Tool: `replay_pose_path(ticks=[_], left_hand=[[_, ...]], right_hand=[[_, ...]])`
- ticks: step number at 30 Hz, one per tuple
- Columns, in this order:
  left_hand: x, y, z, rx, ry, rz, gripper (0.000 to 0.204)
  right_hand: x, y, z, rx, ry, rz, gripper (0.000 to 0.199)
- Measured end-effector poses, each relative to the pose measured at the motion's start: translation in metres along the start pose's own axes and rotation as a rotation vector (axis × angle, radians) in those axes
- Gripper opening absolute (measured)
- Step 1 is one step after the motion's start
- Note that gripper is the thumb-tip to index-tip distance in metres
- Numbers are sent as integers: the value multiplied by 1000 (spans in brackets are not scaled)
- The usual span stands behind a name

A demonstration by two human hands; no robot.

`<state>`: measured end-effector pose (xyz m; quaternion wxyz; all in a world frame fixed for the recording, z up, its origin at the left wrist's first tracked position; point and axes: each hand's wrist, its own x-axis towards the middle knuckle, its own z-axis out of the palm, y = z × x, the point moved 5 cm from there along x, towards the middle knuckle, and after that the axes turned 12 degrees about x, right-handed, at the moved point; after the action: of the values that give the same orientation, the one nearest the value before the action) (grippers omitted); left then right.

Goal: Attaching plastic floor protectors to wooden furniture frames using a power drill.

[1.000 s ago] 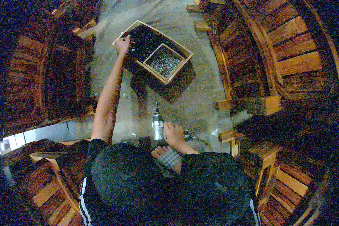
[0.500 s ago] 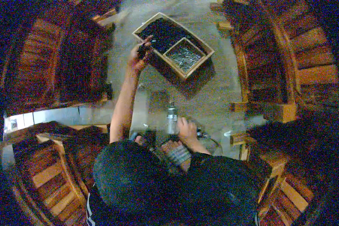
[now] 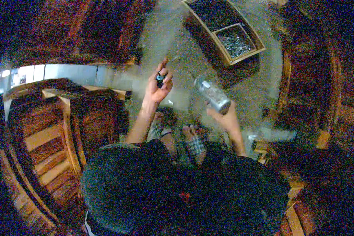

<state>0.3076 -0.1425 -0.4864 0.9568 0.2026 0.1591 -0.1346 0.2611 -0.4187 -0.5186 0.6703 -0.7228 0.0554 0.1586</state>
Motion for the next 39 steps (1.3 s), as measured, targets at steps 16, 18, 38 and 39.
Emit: replay_pose_path(ticks=[16, 18, 38, 39], left_hand=[[-87, 61, -8, 343, 200, 224, 33], [-100, 67, -13, 259, 220, 240, 28], [-116, 77, -22, 340, 370, 281, 27], [-117, 77, -22, 340, 371, 278, 27]], right_hand=[[7, -134, 115, 281, -625, 108, 38], [6, -140, 125, 319, -647, 80, 35], [17, -132, 144, 273, -728, 160, 35], [16, -130, 146, 283, -733, 194, 35]])
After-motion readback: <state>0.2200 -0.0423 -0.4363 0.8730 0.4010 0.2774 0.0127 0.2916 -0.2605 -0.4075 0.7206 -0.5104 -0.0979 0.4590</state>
